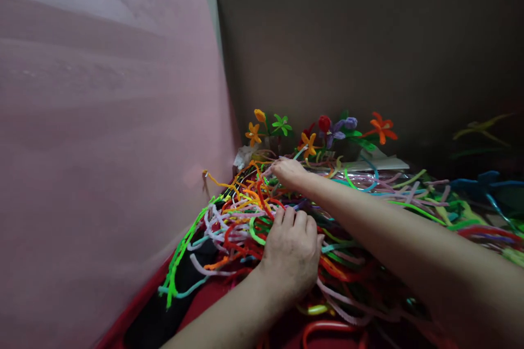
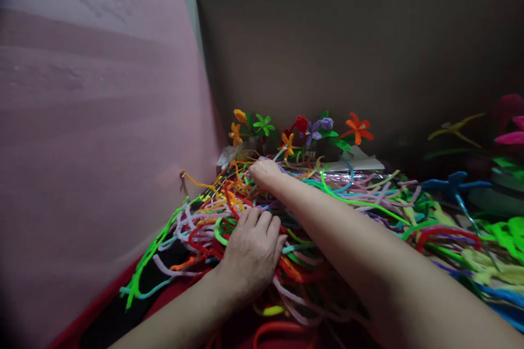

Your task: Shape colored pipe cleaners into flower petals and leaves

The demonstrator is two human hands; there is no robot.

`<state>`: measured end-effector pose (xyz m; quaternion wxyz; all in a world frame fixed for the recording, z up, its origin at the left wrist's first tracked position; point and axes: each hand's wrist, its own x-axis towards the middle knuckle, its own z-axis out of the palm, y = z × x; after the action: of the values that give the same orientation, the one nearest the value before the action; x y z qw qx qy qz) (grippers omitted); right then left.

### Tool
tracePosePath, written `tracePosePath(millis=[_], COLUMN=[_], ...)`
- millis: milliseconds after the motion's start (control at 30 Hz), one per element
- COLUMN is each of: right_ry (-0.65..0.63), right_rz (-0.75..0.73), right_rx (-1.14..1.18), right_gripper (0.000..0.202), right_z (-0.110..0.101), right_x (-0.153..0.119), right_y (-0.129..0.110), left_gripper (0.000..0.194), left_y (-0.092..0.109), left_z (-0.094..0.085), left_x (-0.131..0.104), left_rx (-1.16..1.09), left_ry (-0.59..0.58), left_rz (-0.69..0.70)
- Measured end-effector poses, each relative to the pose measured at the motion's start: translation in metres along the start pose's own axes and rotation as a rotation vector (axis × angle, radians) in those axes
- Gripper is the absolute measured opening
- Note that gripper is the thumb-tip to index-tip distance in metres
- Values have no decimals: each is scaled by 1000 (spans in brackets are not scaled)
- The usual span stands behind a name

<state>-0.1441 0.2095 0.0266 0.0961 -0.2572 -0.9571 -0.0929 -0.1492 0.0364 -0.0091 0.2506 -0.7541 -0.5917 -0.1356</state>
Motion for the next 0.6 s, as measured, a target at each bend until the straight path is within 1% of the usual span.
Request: tracePosePath(millis=[100,167,233,333,400,467,533,567,600], right_ry=[32,67,120,219,292,339,365,398,434], right_rz=[-43,-56,-57,-75,-149,-288,-424,-444,-418], right_rx=[-36,-60,-84,-132,-205,-280,-298,-281,-249], right_gripper=[24,24,25,25,26,30,30,28,26], right_z=[3,0,-9,-29,-39,-44,-44,-44,-44], right_x=[1,3,5,3,-3,-11,-18,-21,-23], right_y=[-4,-6,-4,0,-2,-9,-20,-25,-28], left_gripper=[26,27,27,25,24,22,19,18,17], left_y=[0,0,0,-1,-1,-2,-2,-2,-2], left_z=[-1,-1,-1,-2,-2,-1,0,1,1], left_x=[-1,-1,-1,-1,-1,-1,-1,-1,-1], left_rx=[-6,-7,-9,-14,-11,0,22,32,41], left_ry=[-11,-22,-23,-16,-13,-10,-7,-4,2], left_rz=[-13,-14,-12,-7,-4,-1,5,9,14])
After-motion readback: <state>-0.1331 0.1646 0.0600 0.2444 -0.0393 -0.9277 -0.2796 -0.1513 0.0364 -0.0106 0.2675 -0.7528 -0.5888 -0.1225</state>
